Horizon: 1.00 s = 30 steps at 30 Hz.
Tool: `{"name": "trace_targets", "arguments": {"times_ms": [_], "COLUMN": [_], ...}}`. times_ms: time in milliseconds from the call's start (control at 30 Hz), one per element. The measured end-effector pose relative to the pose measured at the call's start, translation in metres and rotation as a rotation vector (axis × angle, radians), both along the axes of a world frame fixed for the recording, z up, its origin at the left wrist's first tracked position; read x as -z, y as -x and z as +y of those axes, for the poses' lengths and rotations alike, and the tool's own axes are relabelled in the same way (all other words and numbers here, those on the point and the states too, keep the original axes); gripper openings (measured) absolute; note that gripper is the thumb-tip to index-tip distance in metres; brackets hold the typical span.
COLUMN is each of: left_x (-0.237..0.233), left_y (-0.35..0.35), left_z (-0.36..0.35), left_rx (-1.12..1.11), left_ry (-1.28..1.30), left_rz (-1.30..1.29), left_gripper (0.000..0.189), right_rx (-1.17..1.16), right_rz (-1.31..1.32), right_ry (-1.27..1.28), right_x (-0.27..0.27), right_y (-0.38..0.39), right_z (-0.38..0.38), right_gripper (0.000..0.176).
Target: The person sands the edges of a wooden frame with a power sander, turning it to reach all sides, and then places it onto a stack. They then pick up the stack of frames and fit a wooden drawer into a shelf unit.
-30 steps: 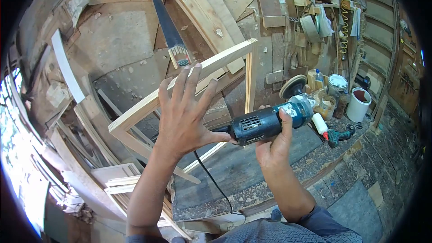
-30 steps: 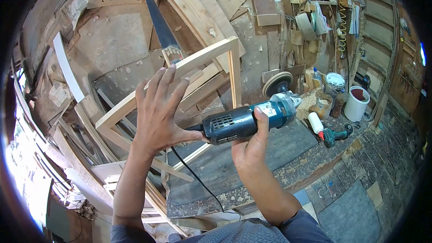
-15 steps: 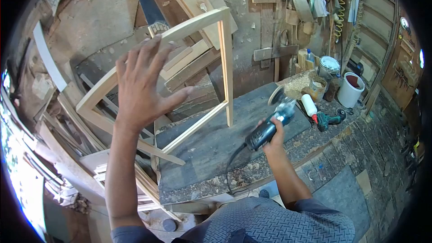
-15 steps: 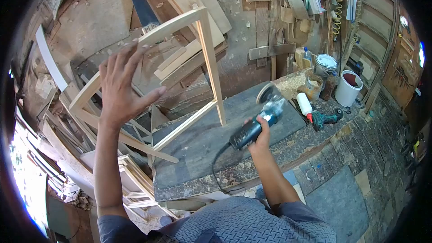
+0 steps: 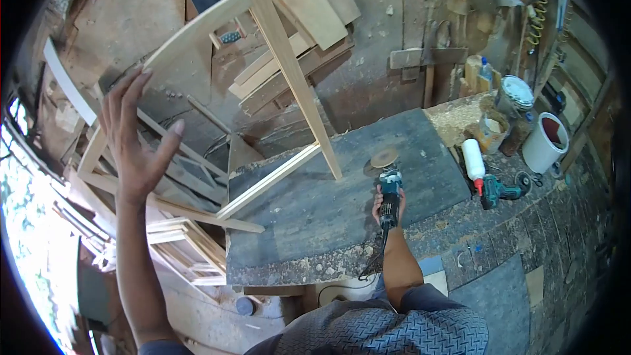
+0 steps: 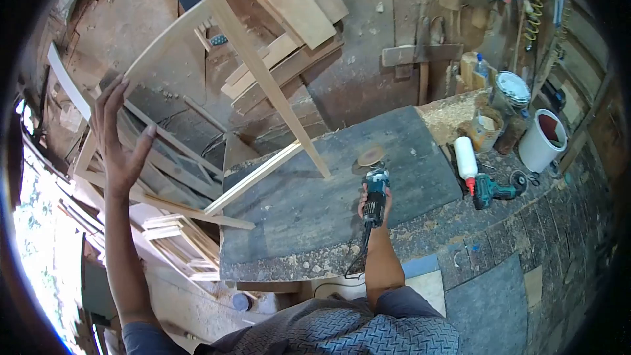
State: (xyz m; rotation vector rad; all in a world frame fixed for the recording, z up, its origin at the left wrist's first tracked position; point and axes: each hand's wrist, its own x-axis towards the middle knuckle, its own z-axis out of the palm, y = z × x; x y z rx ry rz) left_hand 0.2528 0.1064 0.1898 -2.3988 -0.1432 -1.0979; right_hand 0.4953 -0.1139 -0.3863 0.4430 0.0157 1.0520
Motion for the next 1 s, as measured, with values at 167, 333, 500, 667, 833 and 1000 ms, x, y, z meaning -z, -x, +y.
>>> {"name": "trace_targets", "arguments": {"times_ms": [167,333,500,667,833,1000], "left_x": [-0.002,-0.003,0.000,0.005,0.002,0.000], "left_y": [-0.010,-0.011,-0.009,-0.011,-0.011,-0.014], "left_z": [0.018,0.027,0.032,0.034,0.032,0.023], "left_rx": [0.027,-0.009,0.015,0.024,0.015,0.021], "left_ry": [0.052,0.042,0.046,0.023,-0.041,-0.068], "left_rz": [0.016,0.023,-0.019,-0.071,-0.095,-0.117], "left_gripper": [0.065,0.058,0.053,0.048,0.046,0.045], "right_rx": [-0.033,-0.030,0.119,0.128,0.189,0.618], "right_rz": [0.067,0.248,0.009,-0.504,-1.830,-1.971], "right_ry": [0.029,0.548,0.970,1.510,2.077,1.819], "right_x": [0.003,-0.034,-0.062,-0.054,-0.046,-0.268], "right_y": [0.021,0.064,0.098,0.107,0.079,0.030], "right_z": [-0.019,-0.066,-0.091,-0.105,-0.127,-0.078], "right_gripper": [0.080,0.059,0.045,0.065,0.056,0.045]}}
